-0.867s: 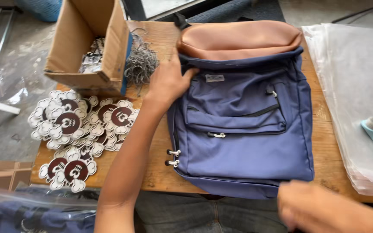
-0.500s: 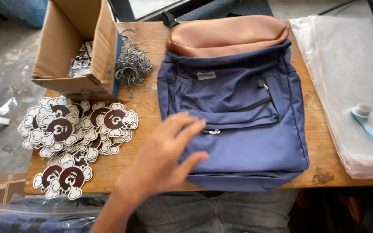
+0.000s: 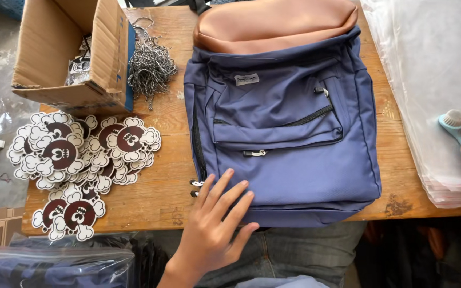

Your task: The person cleans a blue backpack with a light blue brush, scrubbing the front, back, and straps. They then attach a bear-shaped patch to the front pocket and place a plastic sheet inside the main compartment.

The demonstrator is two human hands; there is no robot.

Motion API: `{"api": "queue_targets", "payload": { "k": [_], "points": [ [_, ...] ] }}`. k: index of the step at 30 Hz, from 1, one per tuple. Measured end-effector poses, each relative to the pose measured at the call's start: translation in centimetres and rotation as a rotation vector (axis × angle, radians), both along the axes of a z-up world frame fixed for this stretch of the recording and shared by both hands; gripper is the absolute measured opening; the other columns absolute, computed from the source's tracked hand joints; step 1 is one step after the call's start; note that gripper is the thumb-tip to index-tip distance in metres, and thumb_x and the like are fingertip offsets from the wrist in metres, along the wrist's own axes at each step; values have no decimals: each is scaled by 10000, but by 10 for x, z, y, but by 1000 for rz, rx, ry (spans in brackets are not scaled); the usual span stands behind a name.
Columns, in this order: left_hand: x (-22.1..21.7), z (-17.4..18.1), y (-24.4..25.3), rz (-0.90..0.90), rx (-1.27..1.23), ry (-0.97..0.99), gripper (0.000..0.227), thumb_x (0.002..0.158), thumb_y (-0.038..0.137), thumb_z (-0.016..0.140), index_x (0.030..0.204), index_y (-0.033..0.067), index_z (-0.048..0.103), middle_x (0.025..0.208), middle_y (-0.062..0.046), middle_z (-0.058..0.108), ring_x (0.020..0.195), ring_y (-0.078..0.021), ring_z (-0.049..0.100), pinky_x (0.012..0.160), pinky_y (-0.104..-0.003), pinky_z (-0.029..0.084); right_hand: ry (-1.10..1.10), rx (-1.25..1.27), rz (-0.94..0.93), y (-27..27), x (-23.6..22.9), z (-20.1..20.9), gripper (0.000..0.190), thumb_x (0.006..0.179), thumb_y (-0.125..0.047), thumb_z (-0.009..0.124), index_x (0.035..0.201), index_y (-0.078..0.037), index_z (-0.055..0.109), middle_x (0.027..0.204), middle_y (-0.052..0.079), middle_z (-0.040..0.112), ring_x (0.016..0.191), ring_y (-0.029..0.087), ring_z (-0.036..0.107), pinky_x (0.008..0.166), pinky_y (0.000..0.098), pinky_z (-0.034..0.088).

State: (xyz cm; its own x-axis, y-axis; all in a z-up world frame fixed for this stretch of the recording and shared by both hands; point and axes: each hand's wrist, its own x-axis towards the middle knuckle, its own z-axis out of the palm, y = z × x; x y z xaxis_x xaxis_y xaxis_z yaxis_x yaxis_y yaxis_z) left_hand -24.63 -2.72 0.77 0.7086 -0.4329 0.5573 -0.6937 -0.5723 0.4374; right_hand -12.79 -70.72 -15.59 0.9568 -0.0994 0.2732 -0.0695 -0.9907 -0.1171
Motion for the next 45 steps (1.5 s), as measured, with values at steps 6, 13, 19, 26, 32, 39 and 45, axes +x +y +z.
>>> {"api": "queue_targets", "payload": {
  "k": [6, 13, 19, 26, 32, 39, 45],
  "points": [
    [0, -3, -19, -52, -88, -18, 300, 1055, 212, 528, 1178, -37, 642, 1204, -231, 653, 1228, -493, 618, 1082, -619, 476, 4, -116, 132, 43, -5, 34, 221, 1251, -139, 680, 1187, 67, 729, 1194, 230, 603, 1055, 349, 618, 1001, 439, 465],
    [2, 2, -17, -20, -130, -12, 284, 1043, 220, 529, 1156, -10, 654, 1195, -214, 665, 1212, -474, 629, 1063, -630, 487, 1, -169, 144, 77, -14, 67, 172, 1055, -185, 808, 1154, -47, 786, 1331, 173, 622, 1183, 289, 630, 1096, 375, 464],
    [27, 20, -13, 46, -18, 36, 350, 1027, 275, 568, 1255, 19, 636, 1322, -220, 597, 1332, -476, 533, 1138, -627, 414, 139, 372, 10, 167, -2, 147, 257, 1398, -97, 493, 1366, 147, 422, 751, 218, 617, 477, 340, 575, 537, 386, 411],
    [39, 0, -33, 197, 266, 130, 619, 1005, 446, 568, 1465, 34, 515, 1552, -301, 406, 1472, -570, 292, 1168, -660, 300, 176, 30, 479, 363, -11, 213, 327, 974, -139, 552, 1300, -166, 570, 1016, 139, 697, 530, 441, 618, 518, 579, 459],
    [36, -8, -40, 231, 279, 122, 595, 994, 415, 548, 1430, 11, 553, 1532, -329, 426, 1435, -610, 313, 1166, -675, 284, 166, -54, 976, 445, 16, 193, 626, 838, 21, 578, 1434, -144, 480, 790, 73, 521, 389, 346, 500, 332, 454, 412],
    [40, -11, -36, 263, 261, 105, 640, 943, 471, 623, 1437, 66, 578, 1502, -291, 489, 1387, -583, 417, 1155, -615, 347, -93, -764, 660, 370, 75, 180, 541, 1044, -253, 437, 1576, -347, 415, 639, 20, 486, 340, 149, 474, 281, 344, 396],
    [39, -13, -34, 261, 261, 93, 629, 956, 460, 612, 1445, 68, 565, 1509, -276, 481, 1407, -585, 391, 1154, -630, 352, -22, 165, 738, 352, 42, 189, 312, 981, -9, 590, 1273, -43, 692, 986, 205, 707, 657, 362, 647, 597, 503, 503]
  ]
}}
